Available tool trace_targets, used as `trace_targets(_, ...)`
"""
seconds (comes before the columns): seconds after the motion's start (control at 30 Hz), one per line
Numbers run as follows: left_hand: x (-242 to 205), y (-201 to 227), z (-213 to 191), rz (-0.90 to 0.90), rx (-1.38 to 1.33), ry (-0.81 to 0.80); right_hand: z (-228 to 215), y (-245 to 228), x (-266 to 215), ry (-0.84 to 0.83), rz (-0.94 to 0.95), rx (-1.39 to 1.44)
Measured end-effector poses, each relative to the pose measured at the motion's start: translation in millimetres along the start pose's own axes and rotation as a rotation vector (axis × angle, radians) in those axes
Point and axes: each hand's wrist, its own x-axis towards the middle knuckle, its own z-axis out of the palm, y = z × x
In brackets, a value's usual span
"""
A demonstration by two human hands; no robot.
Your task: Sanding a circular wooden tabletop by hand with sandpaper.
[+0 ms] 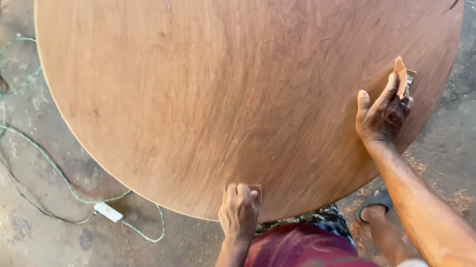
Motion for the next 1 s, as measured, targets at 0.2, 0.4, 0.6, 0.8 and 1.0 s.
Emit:
trace_targets(0.2,130,68,50,0.280,-0.064,0.211,1,0,1,0.011,-0.004,0.005)
trace_targets(0.4,74,37,31,0.299,-0.104,0.125,-7,-8,3,0.054,-0.054,0.059)
trace_targets(0.6,74,54,52,0.336,-0.011,0.070,-5,-5,1,0.010,0.030,-0.034)
trace_targets(0.8,122,111,60,0.322,-0.137,0.072,-19,-3,2,0.050,-0.051,0.012)
trace_targets(1.0,55,68,59,0.284,0.011,-0.028,9,9,3,0.006,0.056,-0.053)
